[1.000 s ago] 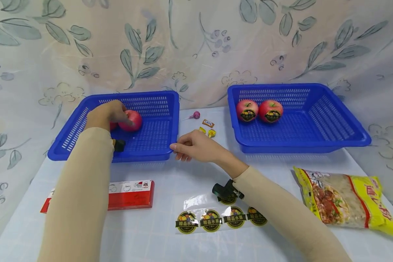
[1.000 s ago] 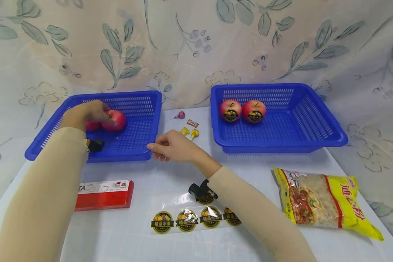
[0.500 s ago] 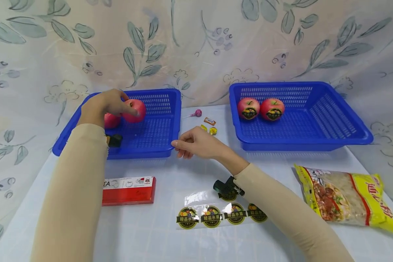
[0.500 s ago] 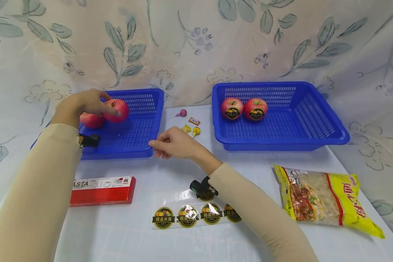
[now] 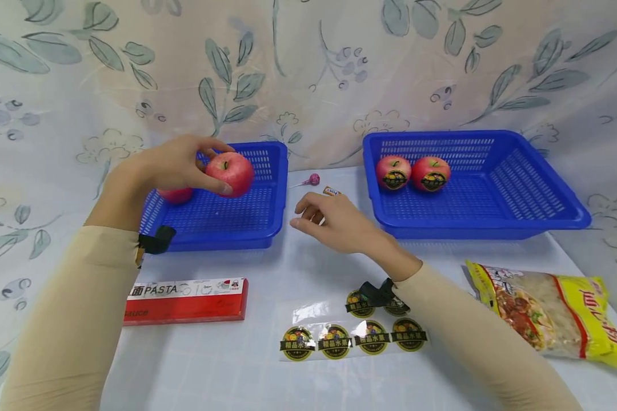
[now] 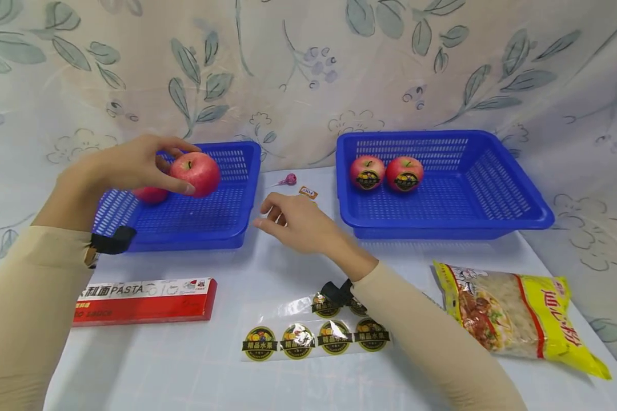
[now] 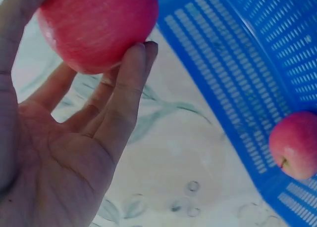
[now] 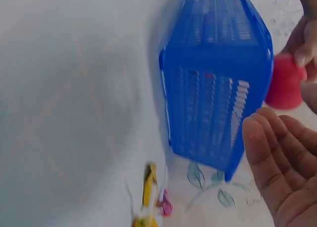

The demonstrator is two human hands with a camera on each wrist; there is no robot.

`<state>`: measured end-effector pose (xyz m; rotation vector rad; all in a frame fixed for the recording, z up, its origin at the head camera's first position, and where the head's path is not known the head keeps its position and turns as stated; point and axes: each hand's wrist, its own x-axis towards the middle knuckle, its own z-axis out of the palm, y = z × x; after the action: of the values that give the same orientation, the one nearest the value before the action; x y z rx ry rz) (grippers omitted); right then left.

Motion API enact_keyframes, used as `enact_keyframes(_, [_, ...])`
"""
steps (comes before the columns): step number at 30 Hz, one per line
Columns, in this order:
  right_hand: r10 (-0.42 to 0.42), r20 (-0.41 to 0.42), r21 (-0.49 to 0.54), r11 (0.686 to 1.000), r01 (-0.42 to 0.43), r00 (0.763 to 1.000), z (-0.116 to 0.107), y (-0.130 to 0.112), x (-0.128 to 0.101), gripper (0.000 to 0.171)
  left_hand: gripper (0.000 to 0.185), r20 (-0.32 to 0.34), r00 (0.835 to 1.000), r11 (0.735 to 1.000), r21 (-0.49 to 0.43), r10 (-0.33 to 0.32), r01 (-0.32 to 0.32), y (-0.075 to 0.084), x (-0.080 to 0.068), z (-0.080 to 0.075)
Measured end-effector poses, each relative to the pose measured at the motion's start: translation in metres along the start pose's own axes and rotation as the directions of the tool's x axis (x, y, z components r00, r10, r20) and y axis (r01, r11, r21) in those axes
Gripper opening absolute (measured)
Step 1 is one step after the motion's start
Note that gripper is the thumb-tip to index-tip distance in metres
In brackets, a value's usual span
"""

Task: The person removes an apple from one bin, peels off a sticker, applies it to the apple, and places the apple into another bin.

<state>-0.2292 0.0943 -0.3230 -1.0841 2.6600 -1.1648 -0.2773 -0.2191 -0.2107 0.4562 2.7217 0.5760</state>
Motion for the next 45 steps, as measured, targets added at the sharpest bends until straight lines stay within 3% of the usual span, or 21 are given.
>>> enact_keyframes(5, [0.004, -0.032, 0.033, 0.999, -0.003, 0.999, -0.017, 0.002, -0.014, 0.034, 0.079, 0.016, 0.995, 0.987, -0.128, 0.102, -0.099, 0.018, -0.013, 0.017])
enact_keyframes(11, [0.022, -0.111, 0.094, 0.996, -0.012, 0.994, -0.019, -0.001, -0.029, 0.042, 0.081, 0.001, 0.975, 0.937, -0.277, 0.22, -0.211, 0.034, -0.015, 0.046])
enact_keyframes(17, [-0.007, -0.134, 0.153, 0.988, 0.027, 0.991, -0.018, -0.004, -0.04, 0.048, 0.078, -0.059, 0.941, 0.893, -0.3, 0.334, -0.336, 0.049, -0.011, 0.075])
enact_keyframes(22, [-0.028, -0.116, 0.201, 0.978, 0.051, 0.993, -0.019, -0.001, -0.053, 0.055, 0.077, -0.094, 0.92, 0.87, -0.3, 0.381, -0.391, 0.06, -0.012, 0.096])
enact_keyframes(28, [-0.049, -0.139, 0.183, 0.98, 0.074, 0.989, -0.022, 0.004, -0.067, 0.06, 0.074, -0.143, 0.888, 0.834, -0.306, 0.436, -0.459, 0.074, -0.01, 0.118])
enact_keyframes(33, [-0.044, -0.11, 0.136, 0.989, 0.059, 0.993, -0.03, 0.011, -0.075, 0.058, 0.069, -0.188, 0.87, 0.832, -0.255, 0.456, -0.492, 0.082, -0.006, 0.133])
enact_keyframes(36, [-0.03, -0.074, 0.112, 0.993, 0.038, 0.997, -0.034, 0.015, -0.079, 0.058, 0.069, -0.203, 0.87, 0.837, -0.247, 0.449, -0.489, 0.085, -0.005, 0.142])
enact_keyframes(42, [-0.015, -0.003, 0.116, 0.993, 0.015, 1.0, -0.032, 0.023, -0.088, 0.057, 0.073, -0.19, 0.887, 0.855, -0.243, 0.421, -0.458, 0.088, -0.006, 0.162])
enact_keyframes(45, [-0.014, 0.022, 0.089, 0.996, 0.012, 1.0, -0.029, 0.029, -0.09, 0.058, 0.072, -0.186, 0.883, 0.862, -0.202, 0.432, -0.465, 0.089, -0.004, 0.173])
